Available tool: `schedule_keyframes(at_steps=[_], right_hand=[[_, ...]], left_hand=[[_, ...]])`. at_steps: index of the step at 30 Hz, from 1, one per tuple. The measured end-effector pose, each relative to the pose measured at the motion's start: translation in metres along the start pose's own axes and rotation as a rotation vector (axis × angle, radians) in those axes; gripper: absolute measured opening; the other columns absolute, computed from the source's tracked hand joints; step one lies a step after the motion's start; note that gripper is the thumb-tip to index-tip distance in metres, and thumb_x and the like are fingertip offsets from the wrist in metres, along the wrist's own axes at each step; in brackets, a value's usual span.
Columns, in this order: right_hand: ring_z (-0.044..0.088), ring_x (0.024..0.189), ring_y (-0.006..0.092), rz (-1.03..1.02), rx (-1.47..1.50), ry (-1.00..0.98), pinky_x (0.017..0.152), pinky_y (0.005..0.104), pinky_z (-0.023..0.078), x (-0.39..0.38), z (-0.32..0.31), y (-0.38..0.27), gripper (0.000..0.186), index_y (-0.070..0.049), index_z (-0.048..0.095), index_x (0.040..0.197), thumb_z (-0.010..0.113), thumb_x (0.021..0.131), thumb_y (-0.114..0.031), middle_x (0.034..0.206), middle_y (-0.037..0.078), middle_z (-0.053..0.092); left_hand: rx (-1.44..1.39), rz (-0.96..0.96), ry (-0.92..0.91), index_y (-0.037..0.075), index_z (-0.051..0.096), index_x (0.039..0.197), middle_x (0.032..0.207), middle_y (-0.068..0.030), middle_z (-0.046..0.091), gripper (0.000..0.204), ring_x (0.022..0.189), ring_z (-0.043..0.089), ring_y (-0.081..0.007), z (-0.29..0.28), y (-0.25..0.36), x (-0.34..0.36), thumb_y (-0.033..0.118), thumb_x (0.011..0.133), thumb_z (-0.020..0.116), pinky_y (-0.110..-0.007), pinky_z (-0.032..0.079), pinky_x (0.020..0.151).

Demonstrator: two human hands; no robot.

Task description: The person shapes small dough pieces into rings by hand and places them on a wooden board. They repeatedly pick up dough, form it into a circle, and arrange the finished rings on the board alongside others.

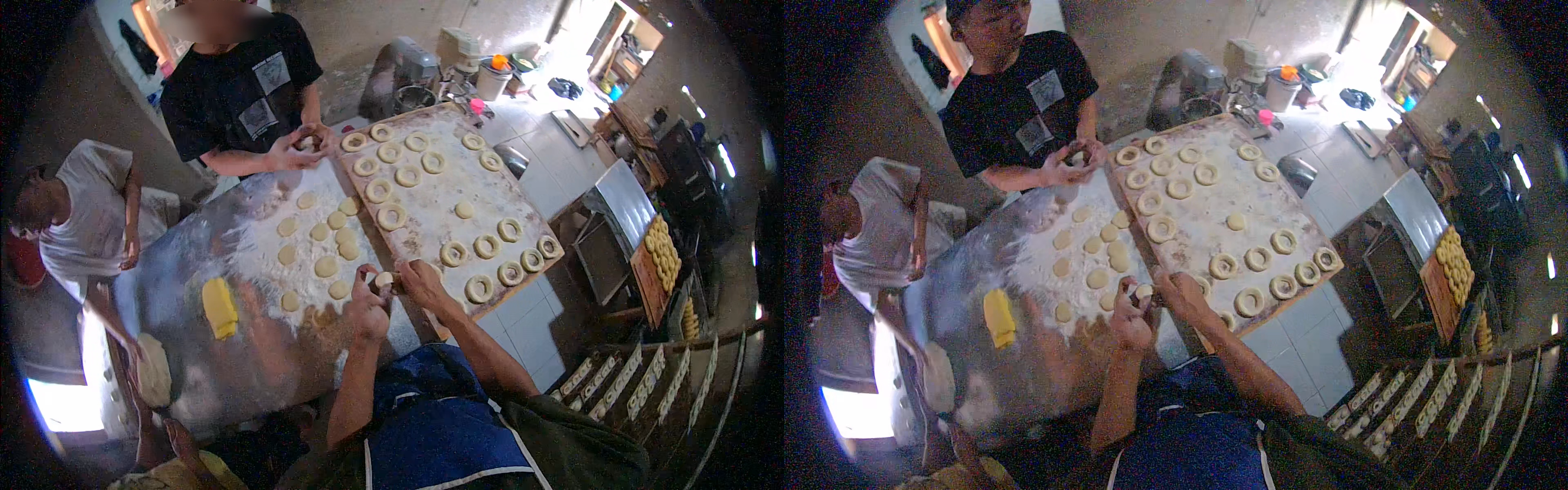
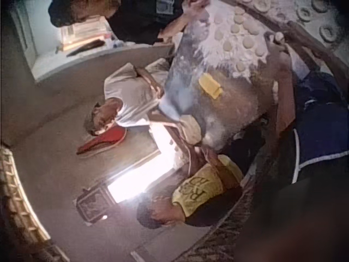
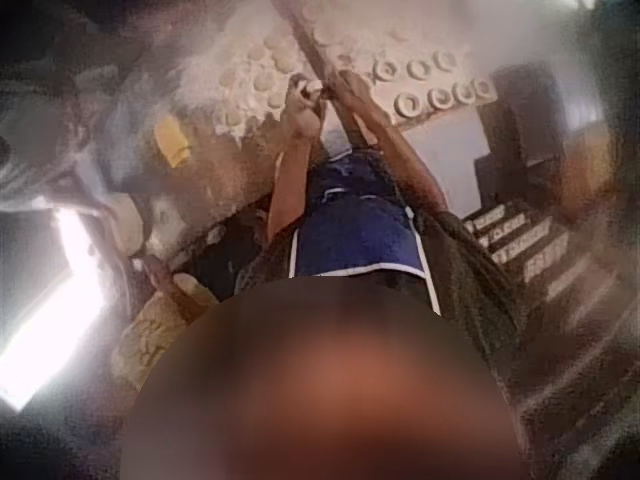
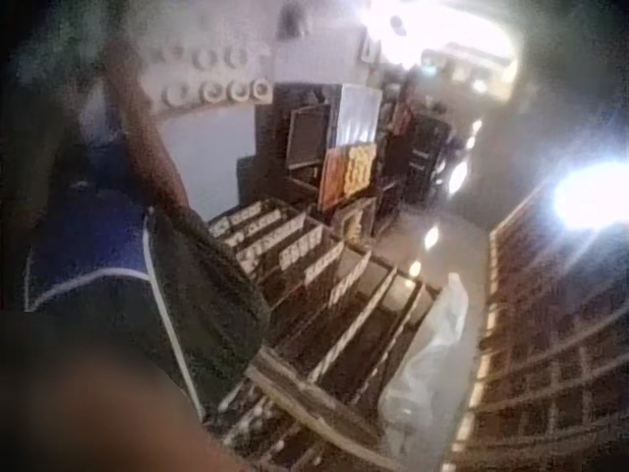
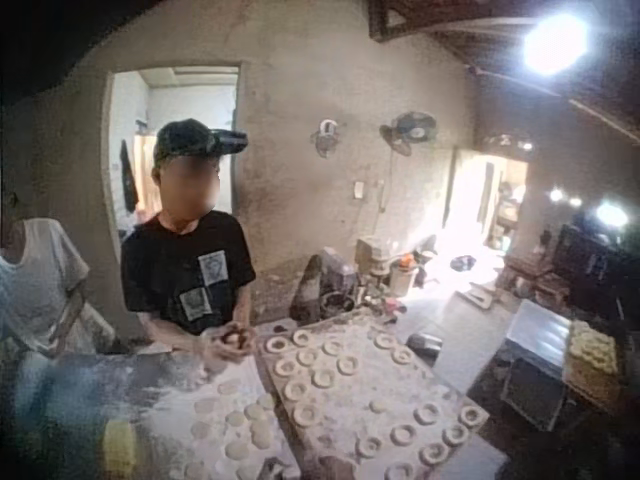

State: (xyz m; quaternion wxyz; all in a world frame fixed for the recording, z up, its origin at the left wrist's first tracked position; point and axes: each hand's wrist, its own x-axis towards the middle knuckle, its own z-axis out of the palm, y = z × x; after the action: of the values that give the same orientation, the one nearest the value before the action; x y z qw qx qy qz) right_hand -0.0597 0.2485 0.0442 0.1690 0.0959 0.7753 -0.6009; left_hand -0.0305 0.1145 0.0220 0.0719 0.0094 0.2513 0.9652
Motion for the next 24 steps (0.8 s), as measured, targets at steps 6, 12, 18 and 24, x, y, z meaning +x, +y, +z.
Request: schedule_keyframes(at_steps=[6,12,18,24], right_hand=[[0.04,0.054,0.0094,-0.131,0.271,0.1,0.048,0.0302,0.033,-0.011,-0.053,-0.007,0.058,-0.003,0.051,0.064,0.044,0.097,-0.05,0.058,-0.001,0.045],[0.042,0.058,0.0092,-0.156,0.288,0.261,0.051,0.0313,0.037,-0.002,-0.126,0.024,0.052,-0.003,0.048,0.067,0.046,0.097,-0.045,0.062,-0.001,0.046],[0.042,0.053,0.0144,-0.255,0.119,0.379,0.05,0.0369,0.036,0.024,-0.203,0.071,0.064,0.005,0.05,0.062,0.041,0.097,-0.047,0.053,0.004,0.045],[0.045,0.047,0.0219,-0.311,-0.04,0.388,0.049,0.0405,0.039,0.019,-0.279,0.086,0.062,0.007,0.056,0.067,0.042,0.095,-0.046,0.052,0.014,0.051]], left_hand=[[1.141,0.515,0.007,0.006,0.047,0.099,0.082,-0.0036,0.052,0.019,0.073,0.058,-0.0185,0.036,-0.055,0.043,0.024,0.092,0.05,-0.037,0.049,0.062],[0.477,0.114,0.373,0.006,0.052,0.093,0.08,-0.0116,0.056,0.026,0.071,0.057,-0.0297,0.053,-0.148,0.083,0.03,0.097,0.044,-0.042,0.045,0.062],[0.713,-0.038,0.23,0.008,0.05,0.086,0.076,-0.0057,0.056,0.024,0.066,0.056,-0.0245,0.068,-0.224,0.119,0.028,0.097,0.043,-0.037,0.044,0.06],[1.231,0.443,0.014,0.011,0.045,0.076,0.066,-0.0021,0.045,0.028,0.059,0.049,-0.0199,0.125,-0.277,0.134,0.027,0.098,0.039,-0.035,0.042,0.06]])
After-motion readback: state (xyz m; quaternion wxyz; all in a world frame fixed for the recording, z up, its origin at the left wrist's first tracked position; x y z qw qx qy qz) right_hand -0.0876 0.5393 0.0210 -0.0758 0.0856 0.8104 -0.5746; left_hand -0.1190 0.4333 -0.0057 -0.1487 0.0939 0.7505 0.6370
